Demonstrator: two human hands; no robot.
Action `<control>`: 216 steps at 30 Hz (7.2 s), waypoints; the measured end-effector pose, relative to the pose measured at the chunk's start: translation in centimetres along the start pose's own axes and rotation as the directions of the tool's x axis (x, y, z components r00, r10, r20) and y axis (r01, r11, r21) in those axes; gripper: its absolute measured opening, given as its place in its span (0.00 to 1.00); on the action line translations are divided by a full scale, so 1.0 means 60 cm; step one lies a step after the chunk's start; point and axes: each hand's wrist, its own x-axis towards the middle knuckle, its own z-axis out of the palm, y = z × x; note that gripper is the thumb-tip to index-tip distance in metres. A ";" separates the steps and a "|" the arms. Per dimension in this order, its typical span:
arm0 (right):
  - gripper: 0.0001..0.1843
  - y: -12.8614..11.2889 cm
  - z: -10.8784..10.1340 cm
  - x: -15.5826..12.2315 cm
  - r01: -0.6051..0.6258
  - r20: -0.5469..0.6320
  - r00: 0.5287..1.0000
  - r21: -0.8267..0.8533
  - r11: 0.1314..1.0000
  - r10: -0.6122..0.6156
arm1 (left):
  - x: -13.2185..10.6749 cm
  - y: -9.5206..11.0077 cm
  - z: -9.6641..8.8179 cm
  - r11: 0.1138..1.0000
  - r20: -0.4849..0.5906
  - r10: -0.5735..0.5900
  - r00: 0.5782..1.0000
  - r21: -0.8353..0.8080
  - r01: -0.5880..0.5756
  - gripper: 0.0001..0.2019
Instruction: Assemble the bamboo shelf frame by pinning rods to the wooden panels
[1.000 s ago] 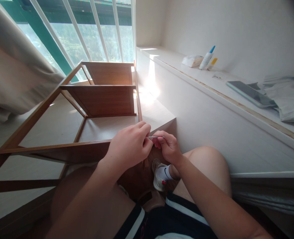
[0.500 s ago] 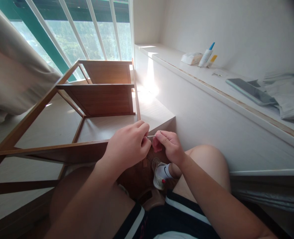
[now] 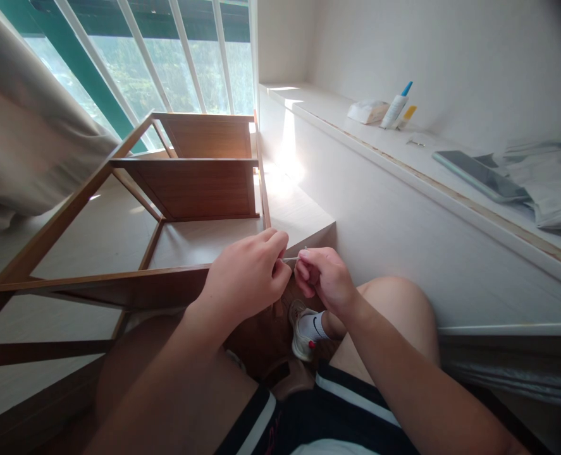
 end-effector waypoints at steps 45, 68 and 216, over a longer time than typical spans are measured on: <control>0.23 0.021 -0.007 -0.012 0.200 0.016 0.980 -0.192 0.961 -0.201 | -0.001 -0.001 0.003 1.000 -0.023 0.005 1.000 -0.012 -0.006 0.02; 0.22 0.007 0.001 -0.005 0.037 0.007 0.999 -0.024 0.999 -0.037 | 0.000 0.000 0.003 1.000 -0.016 0.001 1.000 -0.007 -0.001 0.01; 0.26 0.011 -0.025 0.006 0.374 0.148 0.927 -0.463 0.804 -0.345 | 0.004 0.002 -0.003 1.000 0.029 0.002 1.000 -0.007 -0.002 0.02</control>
